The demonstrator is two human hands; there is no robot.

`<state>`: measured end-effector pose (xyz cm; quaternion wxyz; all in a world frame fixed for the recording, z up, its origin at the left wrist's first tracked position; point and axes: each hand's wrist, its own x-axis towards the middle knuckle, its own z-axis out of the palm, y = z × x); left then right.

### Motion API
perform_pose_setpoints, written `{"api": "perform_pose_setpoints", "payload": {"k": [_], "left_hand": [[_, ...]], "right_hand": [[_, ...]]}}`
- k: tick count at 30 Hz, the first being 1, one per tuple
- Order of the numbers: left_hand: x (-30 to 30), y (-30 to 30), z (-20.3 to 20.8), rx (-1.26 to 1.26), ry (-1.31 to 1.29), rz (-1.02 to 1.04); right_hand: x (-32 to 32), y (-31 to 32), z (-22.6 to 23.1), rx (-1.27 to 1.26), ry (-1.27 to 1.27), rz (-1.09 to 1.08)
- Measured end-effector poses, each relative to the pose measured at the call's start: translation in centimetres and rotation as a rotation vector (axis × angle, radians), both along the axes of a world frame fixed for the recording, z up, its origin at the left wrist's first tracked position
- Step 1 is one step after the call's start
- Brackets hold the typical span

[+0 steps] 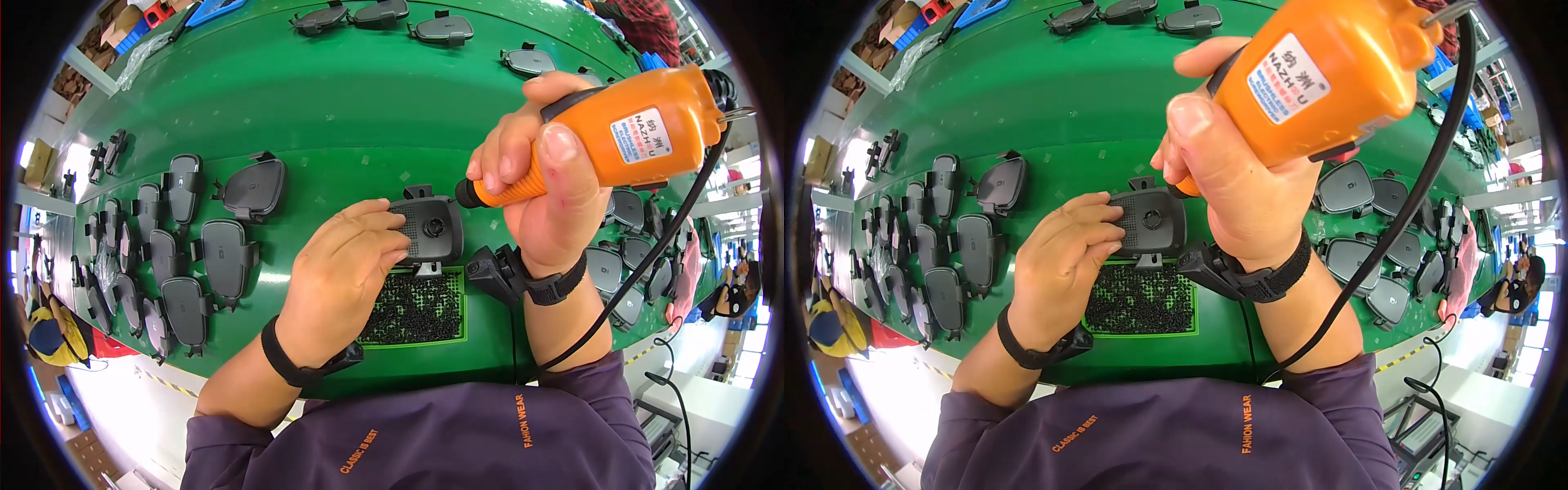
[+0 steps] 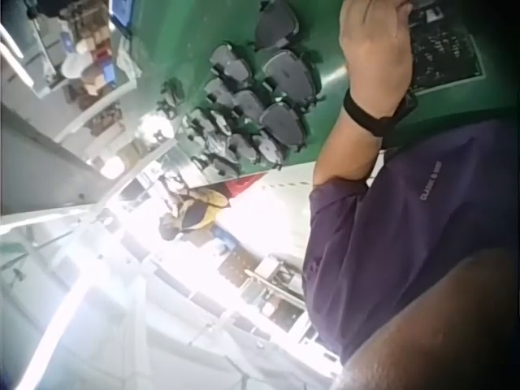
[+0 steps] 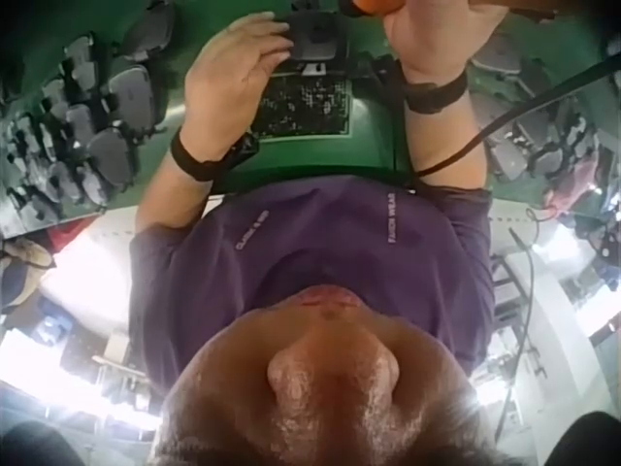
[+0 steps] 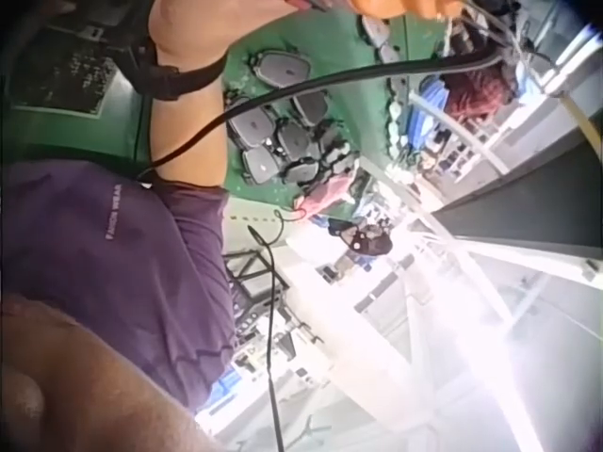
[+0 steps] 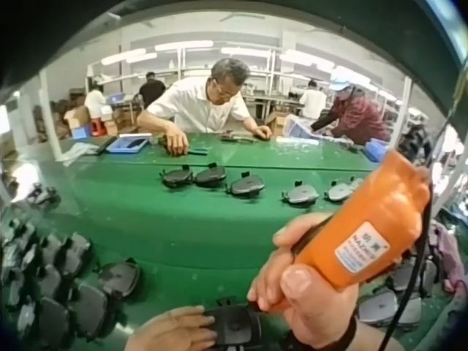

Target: Assemble small plastic components using an electric screwdriver at a factory workbench.

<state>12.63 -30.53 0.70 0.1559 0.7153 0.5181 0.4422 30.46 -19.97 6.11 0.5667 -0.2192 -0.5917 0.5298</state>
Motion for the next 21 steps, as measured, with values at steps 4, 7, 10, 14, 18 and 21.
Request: {"api": "perform_pose_setpoints", "payload": {"k": [4,7,10,14,18,21], "left_hand": [[0.0,-0.2,-0.3,-0.02,0.018,-0.007],[0.0,-0.2,-0.4,-0.022,0.044,-0.01],[0.2,0.0,-0.4,-0.024,0.057,-0.027],[-0.1,0.2,-0.3,-0.006,0.053,-0.032],[-0.2,0.0,-0.2,0.008,0.057,-0.025],[-0.4,-0.3,-0.7,0.045,0.06,-0.04]], "right_hand": [[-0.2,0.1,-0.2,-0.012,-0.019,0.012],[-0.3,0.5,-0.5,-0.035,-0.012,0.036],[-0.2,1.0,-0.8,-0.065,0.02,0.069],[-0.4,1.2,-0.7,-0.064,0.018,0.119],[-0.8,0.9,-0.9,-0.093,0.05,0.161],[-0.6,0.5,-1.2,-0.077,0.089,0.127]]}}
